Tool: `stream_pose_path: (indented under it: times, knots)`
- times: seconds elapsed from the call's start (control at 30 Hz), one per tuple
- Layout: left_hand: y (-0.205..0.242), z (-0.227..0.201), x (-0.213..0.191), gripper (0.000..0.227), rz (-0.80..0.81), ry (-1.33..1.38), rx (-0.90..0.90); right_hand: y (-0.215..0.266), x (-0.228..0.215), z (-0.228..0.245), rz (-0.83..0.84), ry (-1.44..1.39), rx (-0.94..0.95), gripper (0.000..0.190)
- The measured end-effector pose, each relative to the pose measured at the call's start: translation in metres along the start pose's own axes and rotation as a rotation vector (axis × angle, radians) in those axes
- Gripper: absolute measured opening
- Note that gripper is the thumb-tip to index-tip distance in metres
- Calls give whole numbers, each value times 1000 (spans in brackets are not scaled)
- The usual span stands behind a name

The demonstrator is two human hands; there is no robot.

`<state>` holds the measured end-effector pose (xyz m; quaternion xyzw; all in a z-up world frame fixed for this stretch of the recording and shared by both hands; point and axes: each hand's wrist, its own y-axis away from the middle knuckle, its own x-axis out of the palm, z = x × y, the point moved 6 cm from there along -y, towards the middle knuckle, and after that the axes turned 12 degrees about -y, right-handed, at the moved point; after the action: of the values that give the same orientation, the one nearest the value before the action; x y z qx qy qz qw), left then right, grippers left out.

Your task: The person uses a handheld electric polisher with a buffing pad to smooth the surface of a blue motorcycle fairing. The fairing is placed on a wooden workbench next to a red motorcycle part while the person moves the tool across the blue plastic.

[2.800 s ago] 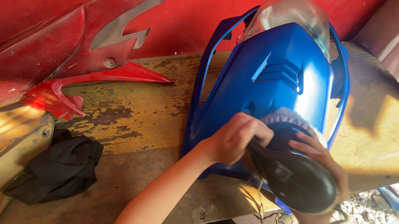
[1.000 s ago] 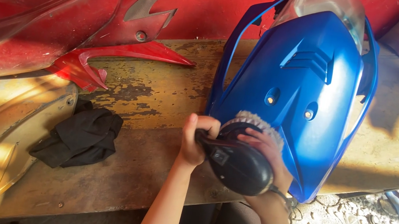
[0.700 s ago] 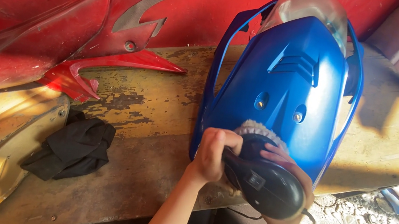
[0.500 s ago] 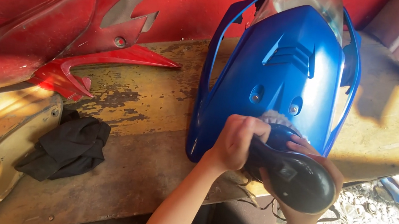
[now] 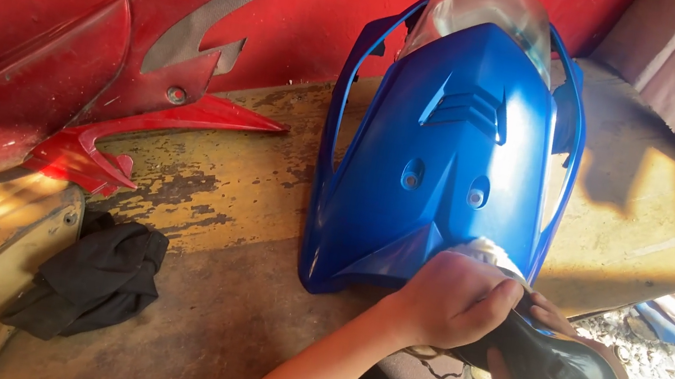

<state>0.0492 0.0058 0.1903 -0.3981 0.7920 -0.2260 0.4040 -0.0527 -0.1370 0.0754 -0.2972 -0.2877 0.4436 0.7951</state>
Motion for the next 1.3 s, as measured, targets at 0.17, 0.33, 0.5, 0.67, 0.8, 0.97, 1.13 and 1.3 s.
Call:
stream_pose_path:
  times: [0.17, 0.33, 0.5, 0.67, 0.8, 0.97, 1.13, 1.3]
  knots:
    - [-10, 41, 5, 37, 19, -25, 29, -52, 37, 39, 13, 51, -187, 76]
    - [-15, 73, -30, 43, -227, 5, 187, -95, 71, 41, 163, -95, -185, 73]
    - [-25, 70, -42, 57, -165, 220, 53, -100, 70, 38, 219, -26, -188, 66]
    - [-54, 62, -56, 56, -148, 172, 143, -116, 77, 39, 185, 63, -347, 69]
    - [-50, 69, -57, 56, -175, 9, 307, -112, 80, 34, 186, 24, -278, 68]
    - [-54, 70, -52, 60, -23, 193, 101, -113, 77, 41, 202, -21, -167, 74]
    - [-74, 73, -64, 63, -92, 178, 122, -128, 85, 30, 174, 51, -317, 67]
    - [-62, 78, -59, 61, -72, 193, 130, -125, 87, 45, 217, 39, -273, 67]
